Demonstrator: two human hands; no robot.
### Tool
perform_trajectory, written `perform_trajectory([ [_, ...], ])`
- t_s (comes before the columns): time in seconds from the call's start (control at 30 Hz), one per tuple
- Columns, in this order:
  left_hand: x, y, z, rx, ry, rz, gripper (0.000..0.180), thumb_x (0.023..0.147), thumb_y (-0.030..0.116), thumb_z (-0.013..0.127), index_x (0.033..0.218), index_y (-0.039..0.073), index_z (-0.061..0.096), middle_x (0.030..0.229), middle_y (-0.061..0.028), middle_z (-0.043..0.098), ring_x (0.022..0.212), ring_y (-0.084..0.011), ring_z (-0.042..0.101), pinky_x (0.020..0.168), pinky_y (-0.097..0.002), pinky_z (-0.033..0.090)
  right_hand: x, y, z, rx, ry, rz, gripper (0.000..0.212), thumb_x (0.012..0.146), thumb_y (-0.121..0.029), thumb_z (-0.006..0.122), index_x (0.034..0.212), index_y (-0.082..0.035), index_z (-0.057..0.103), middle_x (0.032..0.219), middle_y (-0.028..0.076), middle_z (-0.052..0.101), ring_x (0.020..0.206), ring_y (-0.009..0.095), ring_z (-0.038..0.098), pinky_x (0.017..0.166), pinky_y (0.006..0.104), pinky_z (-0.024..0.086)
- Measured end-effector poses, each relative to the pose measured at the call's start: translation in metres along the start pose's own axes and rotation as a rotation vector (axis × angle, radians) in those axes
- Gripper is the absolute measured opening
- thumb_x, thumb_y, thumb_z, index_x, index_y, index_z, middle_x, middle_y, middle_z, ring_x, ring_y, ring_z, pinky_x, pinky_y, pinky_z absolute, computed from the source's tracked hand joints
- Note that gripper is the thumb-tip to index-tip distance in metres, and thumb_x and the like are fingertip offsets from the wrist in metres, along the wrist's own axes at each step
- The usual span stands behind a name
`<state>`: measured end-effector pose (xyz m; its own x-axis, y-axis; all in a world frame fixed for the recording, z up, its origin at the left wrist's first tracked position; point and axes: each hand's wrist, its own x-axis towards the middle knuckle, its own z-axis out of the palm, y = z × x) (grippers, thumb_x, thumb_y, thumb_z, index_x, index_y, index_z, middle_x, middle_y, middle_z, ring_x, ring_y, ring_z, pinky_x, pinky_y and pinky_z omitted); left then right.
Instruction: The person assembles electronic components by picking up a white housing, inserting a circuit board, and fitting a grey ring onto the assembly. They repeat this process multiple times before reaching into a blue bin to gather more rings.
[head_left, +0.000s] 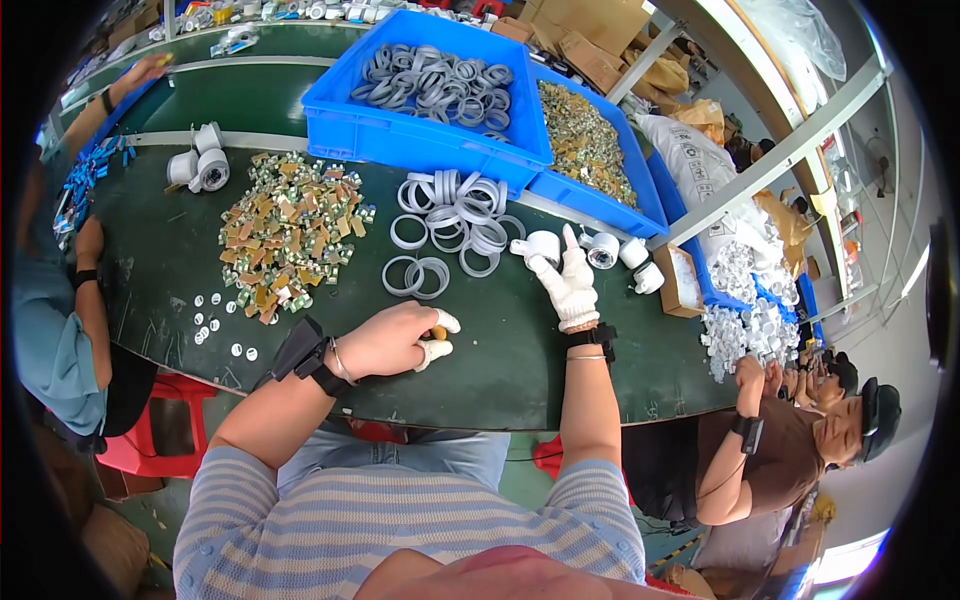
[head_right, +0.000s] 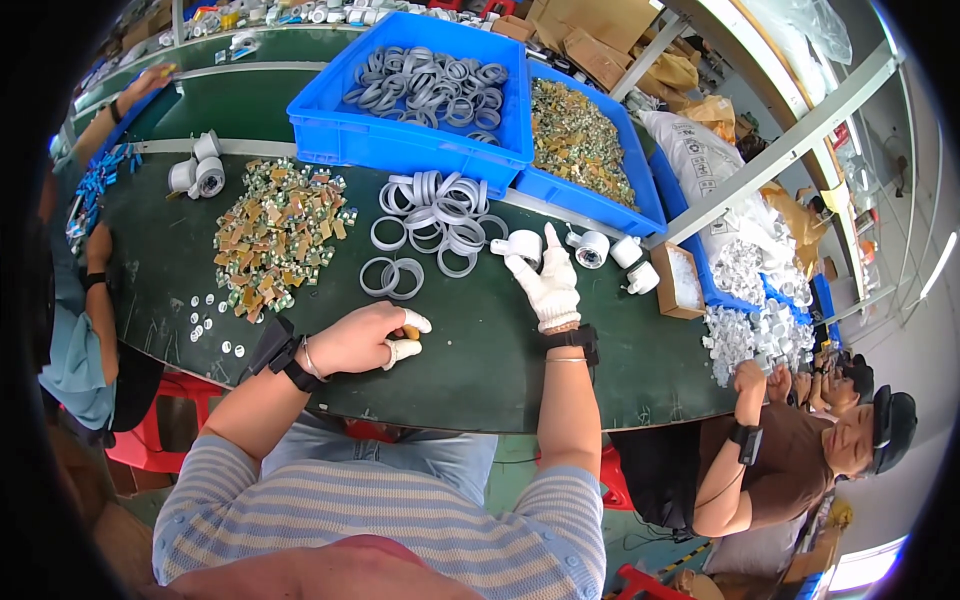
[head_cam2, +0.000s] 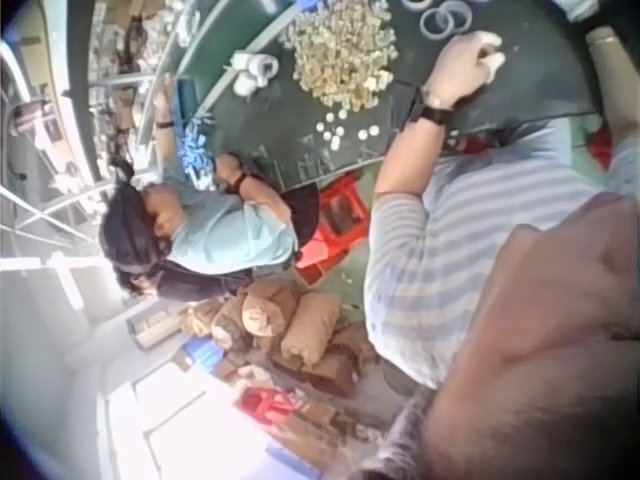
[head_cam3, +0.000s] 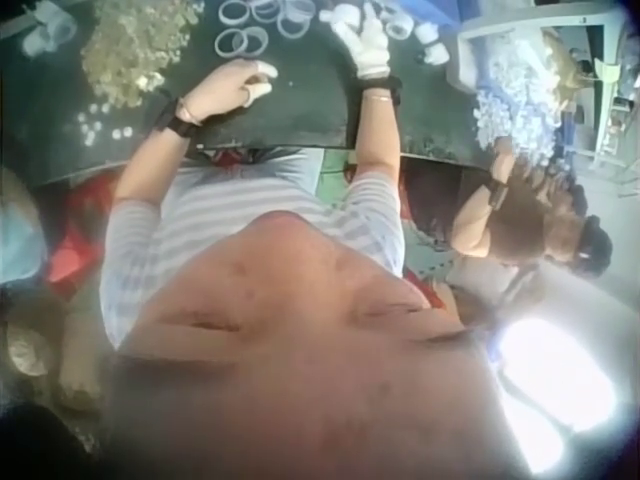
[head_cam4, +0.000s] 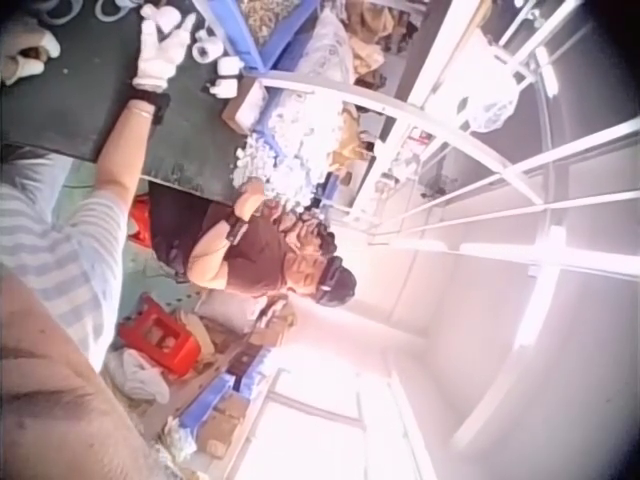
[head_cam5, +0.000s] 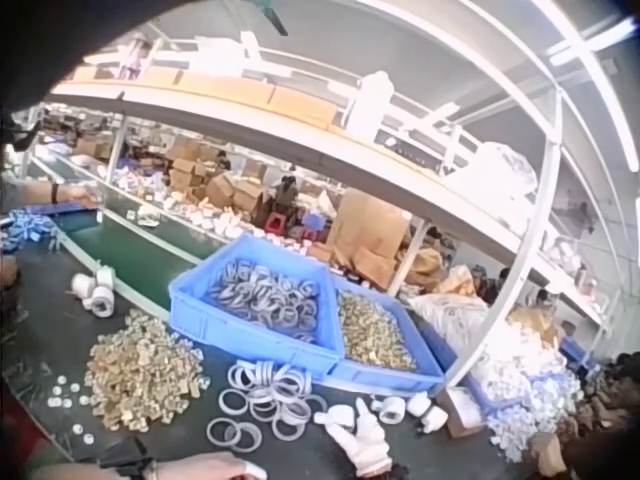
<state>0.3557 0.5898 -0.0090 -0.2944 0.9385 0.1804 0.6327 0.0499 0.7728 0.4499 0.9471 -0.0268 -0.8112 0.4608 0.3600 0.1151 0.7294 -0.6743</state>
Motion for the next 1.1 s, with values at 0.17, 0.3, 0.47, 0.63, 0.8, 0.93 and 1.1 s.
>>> perform_trajectory([
  [0.17,-0.004,0.006,-0.002,-0.01,-0.015,-0.031,0.035,0.092,0.01,0.073,0.127,0.005,0.067,0.104,-0.0118,0.073,0.099,-0.0306,0.065,0.089,-0.0403,0.053,0.0,-0.012,0.003,-0.166,-0.065,-0.057,0.102,0.084,-0.047,0.084,0.163,-0.006,0.033,0.131,0.019,0.067,0.122,0.033,0.066,0.106,0.0399,0.051],
  [0.3,-0.001,0.007,0.0,0.003,0.027,0.042,0.033,0.094,0.01,0.073,0.126,0.005,0.067,0.101,-0.0126,0.072,0.09,-0.0276,0.068,0.082,-0.0389,0.055,0.003,0.002,0.001,-0.189,-0.078,0.004,0.094,0.082,-0.036,0.089,0.158,-0.005,0.042,0.128,0.017,0.067,0.121,0.029,0.066,0.105,0.0389,0.052],
  [0.47,0.002,0.009,-0.006,-0.203,-0.02,-0.095,0.028,0.099,0.012,0.071,0.127,0.007,0.067,0.091,-0.0101,0.067,0.064,-0.0164,0.065,0.061,-0.0335,0.053,0.0,0.005,-0.005,0.131,-0.005,0.036,0.083,0.085,-0.028,0.089,0.152,0.0,0.049,0.119,0.008,0.067,0.108,0.018,0.063,0.1,0.034,0.051],
  [0.63,0.01,0.016,-0.004,-0.349,0.215,-0.178,0.054,0.097,0.018,0.077,0.146,0.012,0.056,0.101,-0.0048,0.067,0.073,-0.011,0.061,0.065,-0.0276,0.052,-0.025,-0.066,-0.032,0.4,-0.119,0.094,0.077,0.091,-0.021,0.081,0.156,-0.001,0.045,0.11,0.004,0.066,0.098,0.011,0.061,0.089,0.0274,0.051],
  [0.8,-0.027,0.066,-0.005,-0.264,0.072,0.056,0.107,0.08,0.025,0.093,0.164,0.009,0.028,0.149,-0.0137,0.055,0.125,-0.027,0.062,0.102,-0.039,0.052,-0.097,-0.169,-0.022,0.334,-0.497,-0.194,0.093,0.078,-0.027,0.091,0.155,0.002,0.046,0.106,0.01,0.068,0.089,0.017,0.065,0.082,0.0325,0.054],
  [0.93,-0.055,0.074,0.013,-0.362,-0.053,-0.063,0.097,0.083,0.016,0.089,0.161,0.007,0.032,0.142,-0.0128,0.061,0.128,-0.0222,0.061,0.107,-0.0376,0.049,-0.135,-0.183,0.001,0.345,-0.524,-0.247,0.102,0.076,-0.04,0.093,0.155,0.003,0.045,0.114,0.017,0.068,0.099,0.028,0.067,0.09,0.0358,0.055],
  [1.1,-0.095,0.061,0.005,-0.889,0.178,-0.316,0.084,0.092,0.007,0.081,0.161,0.009,0.033,0.134,-0.0042,0.059,0.117,-0.0125,0.06,0.101,-0.0322,0.052,-0.098,-0.178,0.017,0.018,-0.268,-0.37,0.058,0.084,-0.021,0.087,0.136,-0.01,0.064,0.108,0.014,0.072,0.097,0.026,0.069,0.085,0.0385,0.058],
])
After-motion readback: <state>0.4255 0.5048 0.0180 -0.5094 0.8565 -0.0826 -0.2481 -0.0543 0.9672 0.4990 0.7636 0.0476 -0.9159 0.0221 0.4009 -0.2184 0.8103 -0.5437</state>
